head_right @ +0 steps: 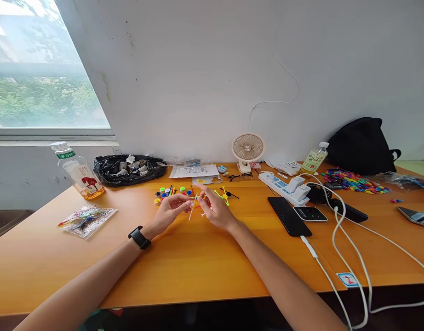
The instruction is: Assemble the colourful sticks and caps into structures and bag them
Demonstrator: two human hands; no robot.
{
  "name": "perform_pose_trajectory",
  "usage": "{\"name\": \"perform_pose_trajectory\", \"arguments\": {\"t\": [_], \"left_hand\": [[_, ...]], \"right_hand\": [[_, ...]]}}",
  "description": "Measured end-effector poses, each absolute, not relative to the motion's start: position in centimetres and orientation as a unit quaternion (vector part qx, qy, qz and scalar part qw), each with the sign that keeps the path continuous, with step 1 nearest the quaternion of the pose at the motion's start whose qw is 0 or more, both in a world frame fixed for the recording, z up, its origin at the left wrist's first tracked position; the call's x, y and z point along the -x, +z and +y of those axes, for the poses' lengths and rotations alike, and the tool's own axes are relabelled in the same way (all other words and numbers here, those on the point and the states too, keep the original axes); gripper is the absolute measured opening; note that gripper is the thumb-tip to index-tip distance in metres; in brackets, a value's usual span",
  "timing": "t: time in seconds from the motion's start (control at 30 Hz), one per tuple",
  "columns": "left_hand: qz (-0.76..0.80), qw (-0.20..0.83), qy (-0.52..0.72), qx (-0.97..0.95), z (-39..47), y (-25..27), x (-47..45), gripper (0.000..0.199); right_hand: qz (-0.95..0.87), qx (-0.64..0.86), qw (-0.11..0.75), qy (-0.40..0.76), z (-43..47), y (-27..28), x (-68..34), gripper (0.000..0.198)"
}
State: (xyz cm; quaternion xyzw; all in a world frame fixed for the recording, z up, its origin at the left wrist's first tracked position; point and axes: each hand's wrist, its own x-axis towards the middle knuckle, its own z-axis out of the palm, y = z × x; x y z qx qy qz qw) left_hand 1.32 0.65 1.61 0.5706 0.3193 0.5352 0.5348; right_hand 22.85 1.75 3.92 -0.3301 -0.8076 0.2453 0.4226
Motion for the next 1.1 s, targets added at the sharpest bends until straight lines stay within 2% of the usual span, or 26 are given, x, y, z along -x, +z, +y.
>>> {"name": "perform_pose_trajectory", "arguments": {"t": [0.1, 0.2, 0.27, 0.33, 0.43, 0.6, 0.77, 0.93, 1.1], "left_hand": [[0.335, 0.518, 0.559, -0.554, 0.7, 1.8, -1.2, 0.035], [0.339, 0.510, 0.568, -0.550, 0.7, 2.0, -1.2, 0.035], [0.337, 0.508, 0.568, -0.553, 0.7, 2.0, -1.2, 0.035], [0.337, 0.509, 0.569, -0.551, 0.7, 2.0, -1.3, 0.035], [0.332, 0.515, 0.568, -0.548, 0.8, 1.8, -1.4, 0.036], [0.335, 0.517, 0.554, -0.560, 0.5, 1.8, -1.4, 0.036], [0.331, 0.526, 0.538, -0.570, 0.3, 1.7, -1.6, 0.036], [0.322, 0.535, 0.534, -0.570, 0.3, 1.6, -1.6, 0.035], [0.342, 0.501, 0.522, -0.600, 0.5, 1.2, -1.8, 0.036]], "right_hand": [[-0.815, 0.326, 0.407, 0.253, 1.5, 4.2, -23.0, 0.035], [-0.830, 0.334, 0.339, 0.291, 1.6, 4.4, -23.3, 0.061], [-0.816, 0.342, 0.335, 0.324, 1.7, 4.5, -23.4, 0.070], [-0.791, 0.346, 0.370, 0.343, 1.8, 4.6, -23.3, 0.066], [-0.776, 0.350, 0.403, 0.336, 1.7, 4.7, -23.1, 0.047], [-0.802, 0.356, 0.383, 0.289, 1.4, 4.2, -22.6, 0.026], [-0.821, 0.357, 0.365, 0.254, 1.4, 3.7, -22.5, 0.025], [-0.823, 0.353, 0.356, 0.266, 1.4, 3.9, -22.6, 0.027], [-0.832, 0.342, 0.341, 0.275, 1.1, 4.0, -22.5, 0.026]]}}
